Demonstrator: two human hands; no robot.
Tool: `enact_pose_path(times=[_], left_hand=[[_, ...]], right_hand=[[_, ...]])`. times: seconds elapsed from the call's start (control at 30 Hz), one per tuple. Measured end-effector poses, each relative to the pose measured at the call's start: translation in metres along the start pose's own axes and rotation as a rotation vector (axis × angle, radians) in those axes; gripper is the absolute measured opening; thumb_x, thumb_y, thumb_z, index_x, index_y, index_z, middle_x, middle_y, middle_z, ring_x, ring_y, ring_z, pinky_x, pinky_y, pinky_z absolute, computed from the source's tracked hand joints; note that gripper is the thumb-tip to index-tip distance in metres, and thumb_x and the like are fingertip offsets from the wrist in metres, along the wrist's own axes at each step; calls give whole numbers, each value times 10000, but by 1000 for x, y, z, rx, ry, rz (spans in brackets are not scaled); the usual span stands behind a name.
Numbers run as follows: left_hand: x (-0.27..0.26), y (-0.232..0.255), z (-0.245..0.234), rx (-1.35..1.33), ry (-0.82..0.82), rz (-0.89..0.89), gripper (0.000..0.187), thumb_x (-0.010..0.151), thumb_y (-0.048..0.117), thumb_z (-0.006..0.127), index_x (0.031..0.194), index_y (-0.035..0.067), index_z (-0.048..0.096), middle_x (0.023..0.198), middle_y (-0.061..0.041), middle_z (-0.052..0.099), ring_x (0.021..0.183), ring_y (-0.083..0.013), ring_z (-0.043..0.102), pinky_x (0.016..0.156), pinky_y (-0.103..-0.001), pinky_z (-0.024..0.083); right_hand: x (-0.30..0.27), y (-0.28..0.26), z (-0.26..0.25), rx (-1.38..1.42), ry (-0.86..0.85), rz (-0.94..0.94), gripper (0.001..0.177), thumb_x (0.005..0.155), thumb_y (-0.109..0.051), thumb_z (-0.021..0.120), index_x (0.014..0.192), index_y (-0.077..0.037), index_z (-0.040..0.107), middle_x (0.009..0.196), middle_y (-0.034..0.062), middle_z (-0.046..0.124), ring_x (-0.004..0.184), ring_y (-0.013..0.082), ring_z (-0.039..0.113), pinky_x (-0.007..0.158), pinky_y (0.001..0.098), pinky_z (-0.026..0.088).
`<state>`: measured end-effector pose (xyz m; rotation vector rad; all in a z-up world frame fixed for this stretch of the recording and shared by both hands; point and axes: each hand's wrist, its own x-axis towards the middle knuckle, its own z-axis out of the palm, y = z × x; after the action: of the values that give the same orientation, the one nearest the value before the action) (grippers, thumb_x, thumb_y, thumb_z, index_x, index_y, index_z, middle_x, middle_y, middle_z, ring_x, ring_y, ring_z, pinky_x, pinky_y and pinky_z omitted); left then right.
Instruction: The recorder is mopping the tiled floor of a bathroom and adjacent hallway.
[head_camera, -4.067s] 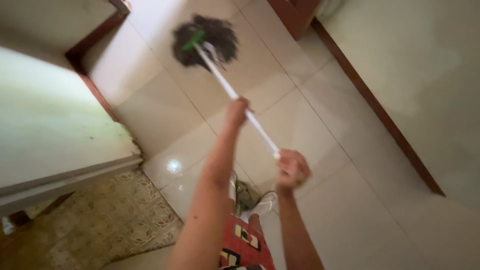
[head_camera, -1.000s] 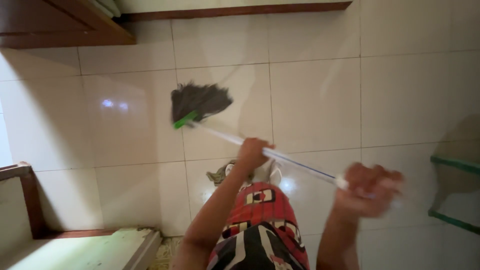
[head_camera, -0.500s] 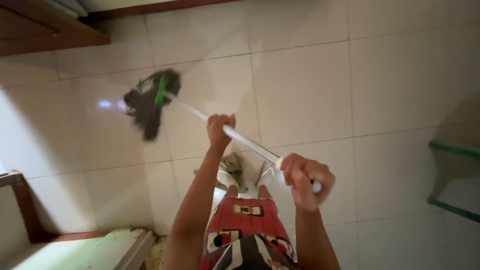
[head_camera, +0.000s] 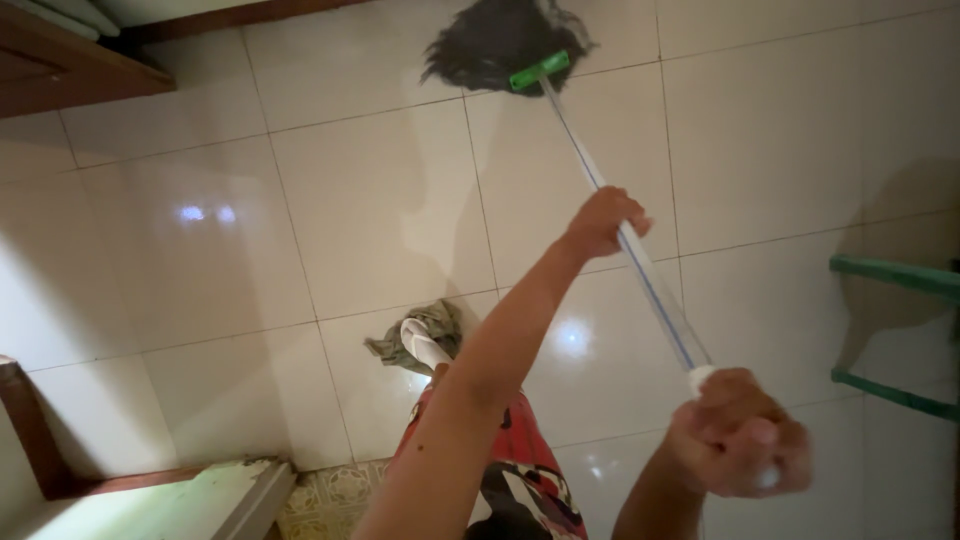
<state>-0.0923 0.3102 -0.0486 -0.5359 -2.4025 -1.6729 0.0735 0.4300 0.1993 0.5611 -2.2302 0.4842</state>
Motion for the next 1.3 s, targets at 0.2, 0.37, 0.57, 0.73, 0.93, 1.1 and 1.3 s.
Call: enact_pose_path(times=[0.2, 0.37, 0.57, 0.73, 0.93, 1.1, 1.3], left_hand=[[-20, 40, 2, 147, -72, -10, 309, 774, 169, 632, 513, 102, 480, 549, -52, 594, 565, -287, 478, 689, -350, 428], [-79, 50, -33, 356, -266, -294, 407, 894, 408, 681, 604, 122, 667, 599, -23, 641, 557, -239, 559, 739, -351, 490], [-192, -33, -85, 623, 0, -404, 327, 911, 332, 674, 629, 169, 709, 610, -59, 666, 583, -311, 605, 636, -429, 482], [-204, -70, -104, 662, 319, -426, 308, 827, 319, 793, 580, 291, 611, 524, 38, 608, 567, -230, 636, 666, -362, 518], [-96, -15, -75, 418, 416, -217, 257, 810, 168, 813, 633, 204, 630, 588, 38, 650, 598, -207, 616, 750, -331, 501], [2, 20, -21, 294, 308, -60, 326, 798, 90, 720, 538, 118, 525, 524, -7, 559, 505, -214, 485, 643, -334, 470], [65, 6, 60, -52, -56, 3, 376, 858, 143, 701, 548, 144, 488, 528, 10, 579, 583, -188, 480, 835, -322, 452]], right_hand=[[-1, 46, -35, 764, 252, 546, 178, 1170, -402, 423, 1095, -240, 407, 724, -32, 342, 544, 101, 244, 617, 272, 293], [-4, 72, -30, 785, 194, 508, 152, 1167, -394, 470, 1159, -243, 481, 747, -25, 349, 531, 116, 261, 566, 243, 287], [-45, 33, 79, 1382, 187, 806, 226, 1072, -124, 413, 1153, -214, 604, 616, -106, 268, 510, 58, 218, 526, 252, 253], [-77, 30, 117, 1646, 202, 924, 272, 983, -76, 458, 739, -172, 385, 455, 22, 354, 344, 217, 454, 549, 391, 452], [-4, 40, 59, 1420, 266, 560, 191, 928, -10, 424, 866, -185, 467, 527, -23, 316, 436, 122, 333, 519, 298, 398], [25, 39, 5, 1039, 269, 590, 132, 950, -121, 438, 865, -208, 386, 567, -11, 358, 472, 102, 251, 553, 257, 343], [12, 53, 5, 688, 294, 617, 297, 1033, -146, 475, 773, -179, 335, 522, 2, 362, 463, 119, 290, 622, 298, 443]])
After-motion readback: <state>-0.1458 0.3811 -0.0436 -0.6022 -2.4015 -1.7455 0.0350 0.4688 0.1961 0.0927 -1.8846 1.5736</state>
